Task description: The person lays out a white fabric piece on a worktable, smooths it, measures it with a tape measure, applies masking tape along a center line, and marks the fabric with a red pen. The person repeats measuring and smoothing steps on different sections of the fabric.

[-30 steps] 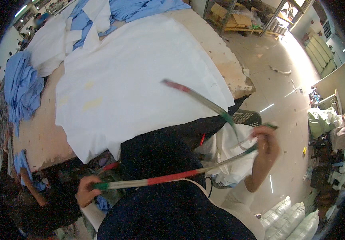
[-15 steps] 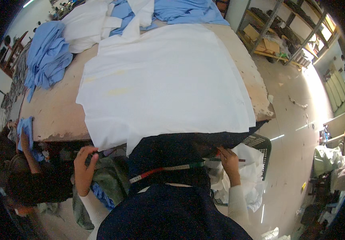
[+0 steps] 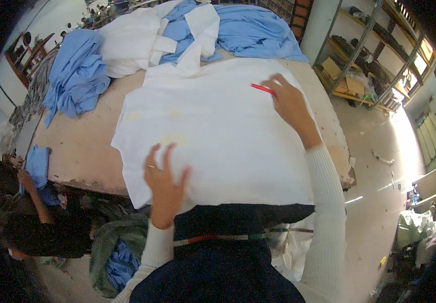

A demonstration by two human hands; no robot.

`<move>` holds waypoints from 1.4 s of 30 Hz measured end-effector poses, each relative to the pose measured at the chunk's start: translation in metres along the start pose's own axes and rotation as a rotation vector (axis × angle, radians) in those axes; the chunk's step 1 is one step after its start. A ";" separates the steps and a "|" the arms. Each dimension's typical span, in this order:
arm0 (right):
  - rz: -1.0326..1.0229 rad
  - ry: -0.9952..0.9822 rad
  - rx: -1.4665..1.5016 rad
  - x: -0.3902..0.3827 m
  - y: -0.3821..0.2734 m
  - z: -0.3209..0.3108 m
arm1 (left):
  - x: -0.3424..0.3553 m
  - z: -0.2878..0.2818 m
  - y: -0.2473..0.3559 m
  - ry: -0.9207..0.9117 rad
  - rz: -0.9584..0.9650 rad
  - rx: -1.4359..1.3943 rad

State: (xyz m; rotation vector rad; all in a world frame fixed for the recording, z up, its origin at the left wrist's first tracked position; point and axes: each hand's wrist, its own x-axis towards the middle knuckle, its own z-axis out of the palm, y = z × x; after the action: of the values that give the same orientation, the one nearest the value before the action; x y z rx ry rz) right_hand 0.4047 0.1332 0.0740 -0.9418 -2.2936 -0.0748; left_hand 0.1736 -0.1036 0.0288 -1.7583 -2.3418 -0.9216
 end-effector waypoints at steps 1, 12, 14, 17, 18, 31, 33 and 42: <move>0.026 -0.103 -0.078 0.022 0.019 0.020 | -0.003 0.006 0.010 -0.016 0.050 0.041; 0.165 -0.518 -0.350 -0.077 0.055 0.003 | 0.137 0.036 -0.199 -0.492 0.164 0.158; 0.270 -0.626 -0.327 -0.130 0.002 -0.036 | 0.197 0.038 -0.198 -0.678 0.076 0.015; 0.452 -0.887 -0.123 -0.183 -0.085 -0.102 | 0.238 0.094 -0.146 -0.769 0.332 -0.070; 0.425 -0.973 -0.026 -0.188 -0.102 -0.119 | 0.221 0.095 -0.096 -0.719 0.352 -0.011; 0.533 0.094 1.714 -0.071 -0.043 -0.075 | 0.121 0.064 0.001 -0.732 0.776 -0.144; 0.446 -0.242 2.003 -0.053 -0.033 -0.033 | 0.118 0.068 0.009 -0.720 0.781 -0.156; 0.527 -0.197 1.663 -0.057 -0.026 0.073 | 0.104 0.092 -0.011 -0.539 0.796 -0.042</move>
State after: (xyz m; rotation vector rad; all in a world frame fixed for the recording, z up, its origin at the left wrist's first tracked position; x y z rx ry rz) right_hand 0.3782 0.1003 -0.0126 -0.4990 -1.3270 1.8343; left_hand 0.1551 0.0296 -0.0095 -2.8729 -1.5058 -0.3906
